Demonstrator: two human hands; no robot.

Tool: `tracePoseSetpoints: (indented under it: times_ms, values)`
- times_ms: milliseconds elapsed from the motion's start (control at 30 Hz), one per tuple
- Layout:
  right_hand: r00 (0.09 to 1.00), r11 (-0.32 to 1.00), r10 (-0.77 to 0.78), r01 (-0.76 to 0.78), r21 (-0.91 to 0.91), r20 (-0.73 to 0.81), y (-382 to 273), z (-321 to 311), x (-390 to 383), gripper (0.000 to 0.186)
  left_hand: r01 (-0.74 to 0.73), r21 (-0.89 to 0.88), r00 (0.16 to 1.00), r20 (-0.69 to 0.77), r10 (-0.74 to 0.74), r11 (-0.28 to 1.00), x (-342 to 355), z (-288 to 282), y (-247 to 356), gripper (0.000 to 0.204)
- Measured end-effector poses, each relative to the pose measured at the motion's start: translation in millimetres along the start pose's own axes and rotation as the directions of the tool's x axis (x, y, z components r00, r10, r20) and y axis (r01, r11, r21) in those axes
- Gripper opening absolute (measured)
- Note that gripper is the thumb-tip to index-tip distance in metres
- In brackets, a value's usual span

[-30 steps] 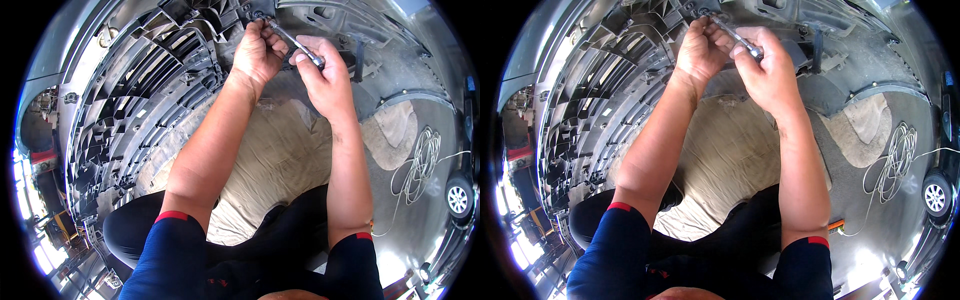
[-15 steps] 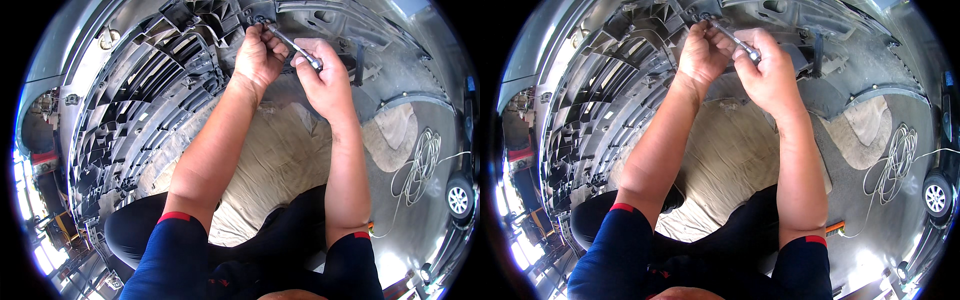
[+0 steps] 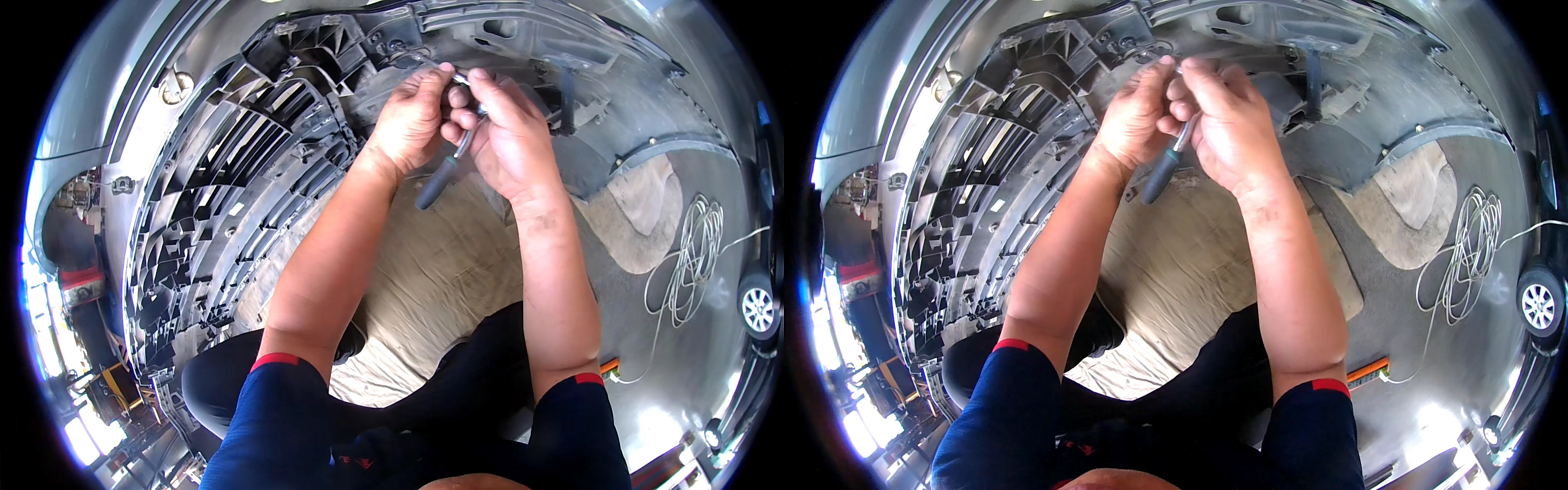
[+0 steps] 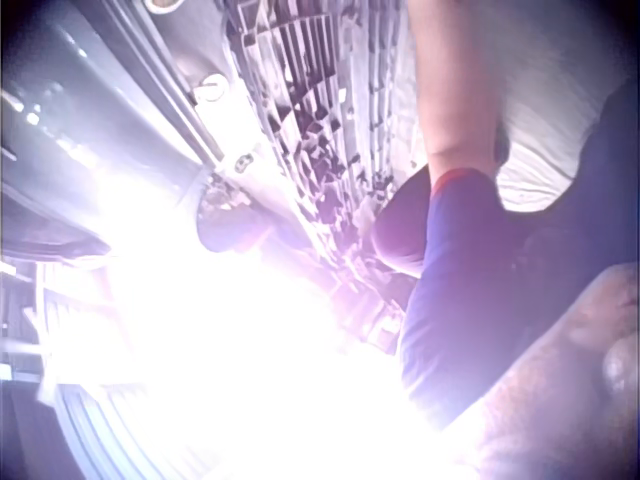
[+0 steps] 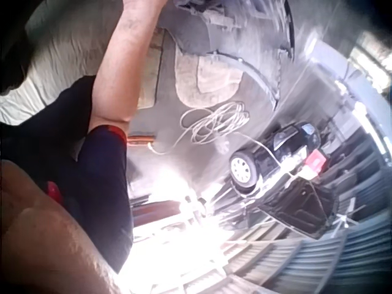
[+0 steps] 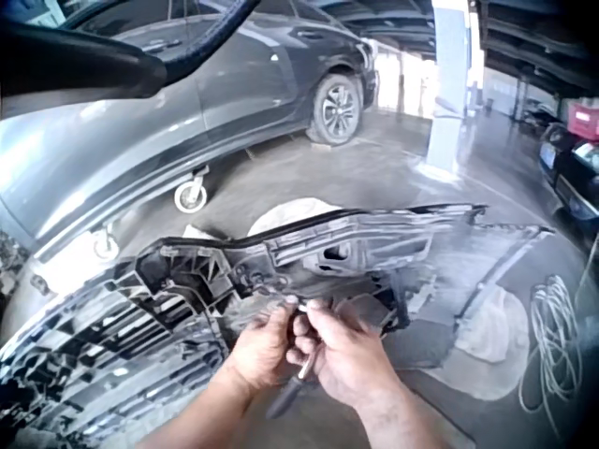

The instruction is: The person disassembles a car bumper by loosening and removing screws and fasteners along the grille assembly using a ratchet, socket bit, and screwdriver.

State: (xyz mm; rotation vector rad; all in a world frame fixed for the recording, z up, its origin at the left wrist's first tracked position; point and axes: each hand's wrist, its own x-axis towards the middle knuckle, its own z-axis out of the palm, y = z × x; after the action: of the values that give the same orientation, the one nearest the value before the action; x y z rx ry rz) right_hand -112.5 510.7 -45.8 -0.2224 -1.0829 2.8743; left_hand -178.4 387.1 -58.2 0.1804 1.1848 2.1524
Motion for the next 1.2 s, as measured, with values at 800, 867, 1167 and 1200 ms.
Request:
tracePoseSetpoints:
  times_ms: [800,867,1167,1200]
  values:
    - [0.875,0.162,-0.377,0.386,-0.908,0.305,2.3,-5.4,-14.9,0.027,-0.094,-0.016,0.99,-0.109,0.092,0.995,3.7,-20.5,-3.9,0.028]
    - [0.979,0.718,-0.191,0.188,-0.67,0.07,-2.5,-4.5,-16.0,0.027,-0.014,0.005,0.996,-0.093,0.014,1.0,-6.9,-4.8,7.1,0.029]
    - [0.837,-0.086,-0.41,0.359,-0.929,0.362,6.8,5.9,-19.0,0.016,-0.074,-0.106,0.988,-0.145,0.058,0.992,4.7,-15.6,-1.5,0.026]
    - [0.836,-0.085,-0.412,0.36,-0.929,0.362,6.5,4.5,-17.6,0.016,-0.082,-0.081,0.985,-0.157,0.069,0.993,5.3,-19.1,-3.1,0.028]
